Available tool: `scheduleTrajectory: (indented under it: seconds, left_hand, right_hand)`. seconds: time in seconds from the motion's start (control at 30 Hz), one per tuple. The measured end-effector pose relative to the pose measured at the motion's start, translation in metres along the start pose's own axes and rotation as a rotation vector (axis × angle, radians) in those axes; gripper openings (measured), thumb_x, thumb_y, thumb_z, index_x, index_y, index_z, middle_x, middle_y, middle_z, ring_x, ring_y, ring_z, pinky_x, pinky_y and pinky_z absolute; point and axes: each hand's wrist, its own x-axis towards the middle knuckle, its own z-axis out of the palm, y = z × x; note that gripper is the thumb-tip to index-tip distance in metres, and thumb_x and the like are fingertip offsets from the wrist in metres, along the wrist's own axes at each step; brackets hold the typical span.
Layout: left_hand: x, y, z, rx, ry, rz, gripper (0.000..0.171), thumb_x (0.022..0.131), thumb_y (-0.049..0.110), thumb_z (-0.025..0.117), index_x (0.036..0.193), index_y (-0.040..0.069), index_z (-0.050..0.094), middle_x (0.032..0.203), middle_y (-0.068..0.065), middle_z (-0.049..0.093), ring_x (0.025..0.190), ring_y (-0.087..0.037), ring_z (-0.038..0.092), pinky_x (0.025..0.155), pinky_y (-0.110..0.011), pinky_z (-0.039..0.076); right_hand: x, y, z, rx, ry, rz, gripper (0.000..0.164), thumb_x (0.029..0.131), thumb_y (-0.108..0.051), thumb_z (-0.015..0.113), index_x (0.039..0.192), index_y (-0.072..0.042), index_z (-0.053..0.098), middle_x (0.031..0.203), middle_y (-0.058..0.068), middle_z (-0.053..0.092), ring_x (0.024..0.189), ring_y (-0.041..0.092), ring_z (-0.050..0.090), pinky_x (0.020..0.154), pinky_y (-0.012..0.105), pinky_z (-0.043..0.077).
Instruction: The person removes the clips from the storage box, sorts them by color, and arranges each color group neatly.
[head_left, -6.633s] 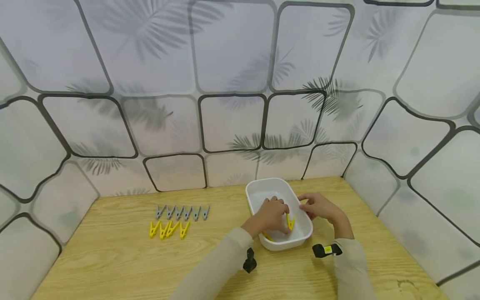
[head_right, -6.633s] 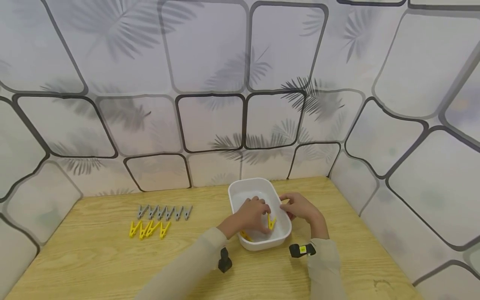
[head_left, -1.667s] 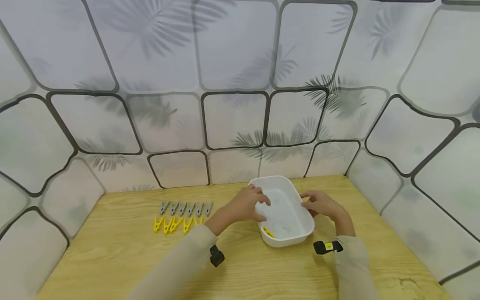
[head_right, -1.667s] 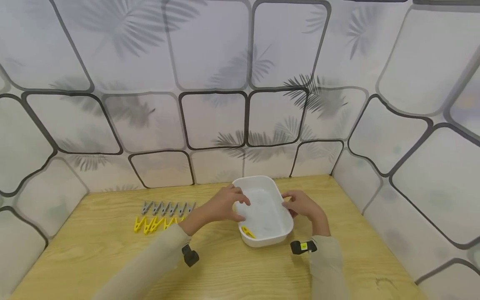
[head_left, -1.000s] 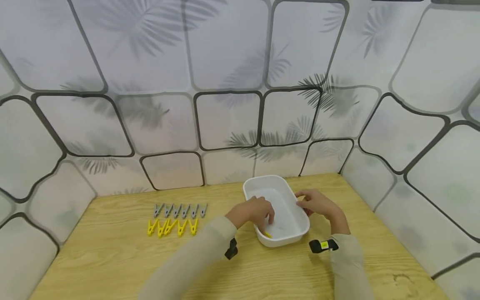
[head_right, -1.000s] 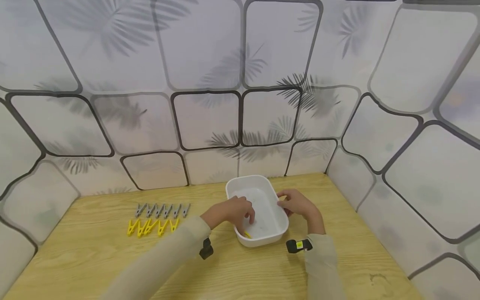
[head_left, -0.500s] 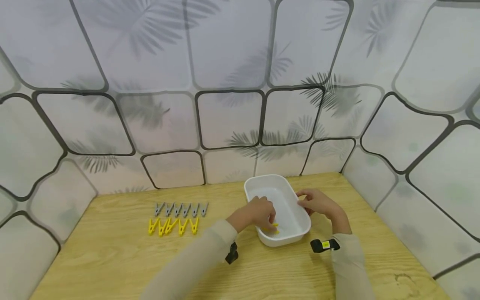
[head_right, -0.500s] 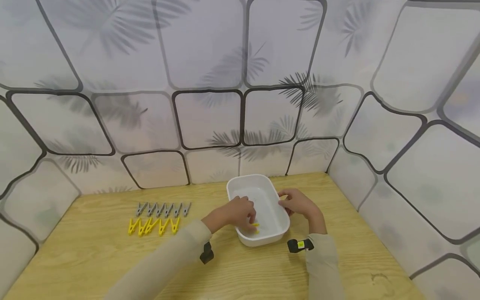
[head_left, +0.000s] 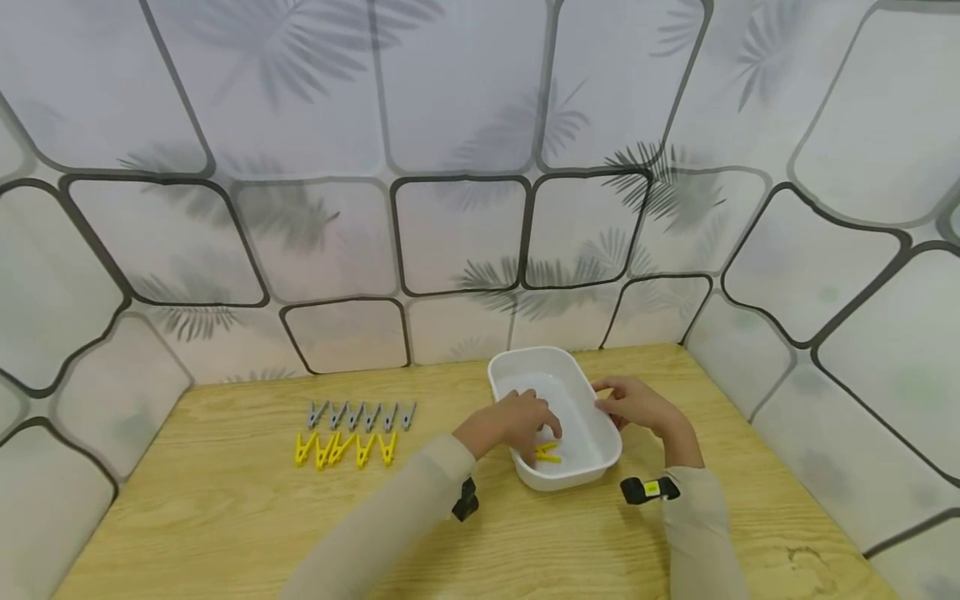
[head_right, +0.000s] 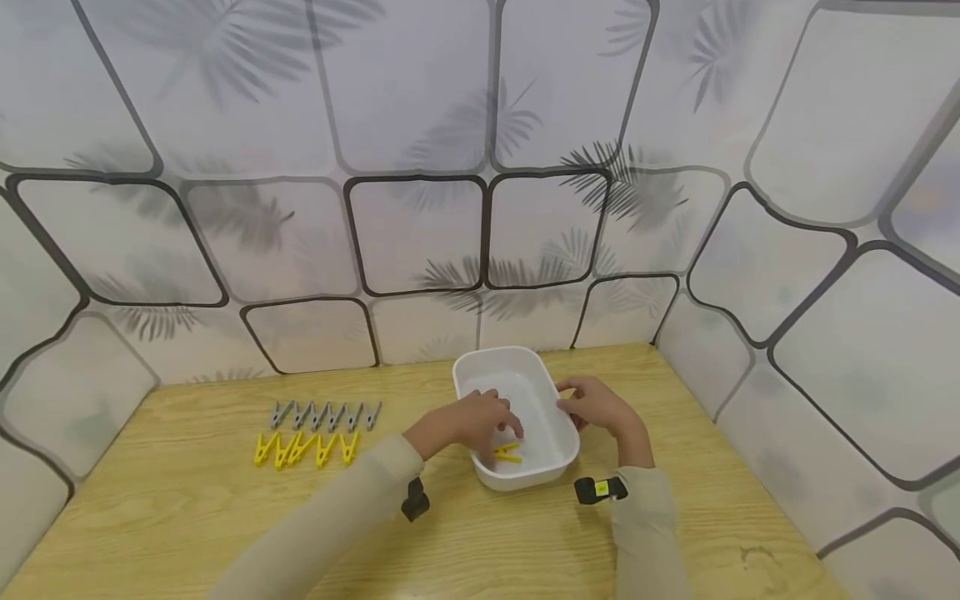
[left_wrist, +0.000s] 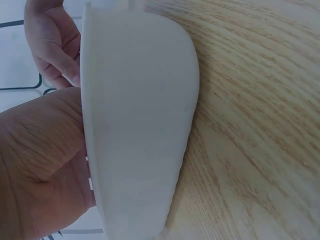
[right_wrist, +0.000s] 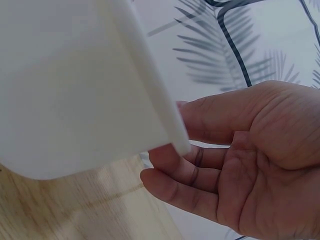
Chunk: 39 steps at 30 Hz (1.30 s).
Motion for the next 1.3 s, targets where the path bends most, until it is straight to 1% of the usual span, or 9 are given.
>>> scheduleTrajectory:
  seconds: [0.1, 0.23, 0.4, 0.6, 0.67, 0.77, 0.97, 1.13, 1.3]
  left_hand:
    - [-0.0015, 0.0009, -0.0035, -0.009, -0.050, -0.004, 0.048, 0.082, 0.028, 0.087, 0.126, 0.036, 0.071, 0.107, 0.008, 0.064, 0.099, -0.009, 0.049, 0.091, -0.034, 0.041]
    - [-0.0023, 0.0022, -0.0070, -0.022, -0.088, -0.009, 0.043, 0.090, 0.019, 0.079, 0.127, 0.038, 0.070, 0.105, 0.008, 0.064, 0.096, -0.009, 0.047, 0.089, -0.033, 0.040]
    - [-0.0007, 0.0031, -0.0079, -0.001, -0.093, 0.000, 0.045, 0.091, 0.012, 0.075, 0.127, 0.039, 0.070, 0.103, 0.007, 0.063, 0.095, -0.011, 0.047, 0.090, -0.034, 0.041]
    - [0.0010, 0.0030, -0.0052, -0.003, -0.079, 0.014, 0.036, 0.097, 0.016, 0.068, 0.126, 0.038, 0.071, 0.102, 0.006, 0.062, 0.094, -0.011, 0.047, 0.083, -0.031, 0.038]
    - [0.0014, 0.0027, -0.0042, -0.003, -0.071, 0.017, 0.036, 0.097, 0.017, 0.068, 0.126, 0.038, 0.071, 0.103, 0.006, 0.063, 0.094, -0.010, 0.047, 0.082, -0.031, 0.038]
    - [0.0028, 0.0020, -0.0027, 0.004, -0.066, 0.019, 0.041, 0.093, 0.017, 0.074, 0.127, 0.039, 0.070, 0.105, 0.007, 0.063, 0.095, -0.010, 0.048, 0.082, -0.030, 0.039]
    - [0.0040, 0.0022, -0.0018, 0.008, -0.073, 0.014, 0.049, 0.087, 0.019, 0.081, 0.129, 0.039, 0.068, 0.108, 0.007, 0.062, 0.096, -0.009, 0.048, 0.084, -0.030, 0.041]
    - [0.0026, 0.0018, -0.0008, -0.013, -0.060, 0.000, 0.049, 0.083, 0.025, 0.085, 0.127, 0.037, 0.069, 0.105, 0.008, 0.062, 0.097, -0.009, 0.049, 0.086, -0.030, 0.041]
    - [0.0016, -0.0004, -0.0001, -0.037, -0.048, -0.010, 0.050, 0.080, 0.032, 0.088, 0.126, 0.036, 0.069, 0.106, 0.009, 0.062, 0.098, -0.008, 0.050, 0.087, -0.030, 0.041]
  right_hand:
    - [0.0003, -0.0001, -0.0007, 0.000, -0.001, -0.002, 0.043, 0.101, -0.011, 0.058, 0.139, 0.010, 0.053, 0.083, 0.012, 0.067, 0.069, 0.015, 0.064, 0.069, 0.042, 0.059]
    - [-0.0002, -0.0003, -0.0006, 0.006, -0.003, -0.005, 0.043, 0.101, -0.011, 0.058, 0.139, 0.010, 0.052, 0.084, 0.013, 0.068, 0.069, 0.016, 0.064, 0.070, 0.044, 0.059]
    - [-0.0010, -0.0025, 0.0002, 0.006, -0.001, -0.002, 0.043, 0.102, -0.011, 0.058, 0.139, 0.010, 0.052, 0.086, 0.013, 0.068, 0.070, 0.017, 0.064, 0.071, 0.046, 0.059]
    - [-0.0009, -0.0029, 0.0005, 0.002, -0.002, 0.004, 0.044, 0.102, -0.011, 0.058, 0.140, 0.010, 0.052, 0.086, 0.014, 0.068, 0.070, 0.016, 0.064, 0.071, 0.044, 0.059]
    - [-0.0003, -0.0021, 0.0002, 0.000, 0.001, 0.010, 0.044, 0.102, -0.011, 0.058, 0.140, 0.009, 0.052, 0.086, 0.014, 0.068, 0.070, 0.016, 0.065, 0.071, 0.044, 0.059]
    - [0.0006, -0.0008, -0.0003, -0.006, 0.003, 0.014, 0.043, 0.102, -0.012, 0.057, 0.140, 0.009, 0.052, 0.086, 0.014, 0.067, 0.071, 0.016, 0.065, 0.072, 0.045, 0.060]
    - [0.0014, 0.0009, -0.0006, -0.006, 0.003, 0.010, 0.044, 0.102, -0.012, 0.058, 0.140, 0.009, 0.052, 0.085, 0.013, 0.067, 0.070, 0.016, 0.064, 0.071, 0.044, 0.059]
    - [-0.0004, 0.0000, 0.0000, -0.002, -0.006, -0.008, 0.044, 0.102, -0.012, 0.058, 0.140, 0.011, 0.051, 0.086, 0.014, 0.067, 0.069, 0.016, 0.064, 0.070, 0.045, 0.059]
    - [-0.0008, -0.0018, -0.0001, 0.001, -0.002, 0.013, 0.044, 0.102, -0.012, 0.058, 0.140, 0.009, 0.052, 0.085, 0.013, 0.067, 0.069, 0.016, 0.063, 0.072, 0.047, 0.059]
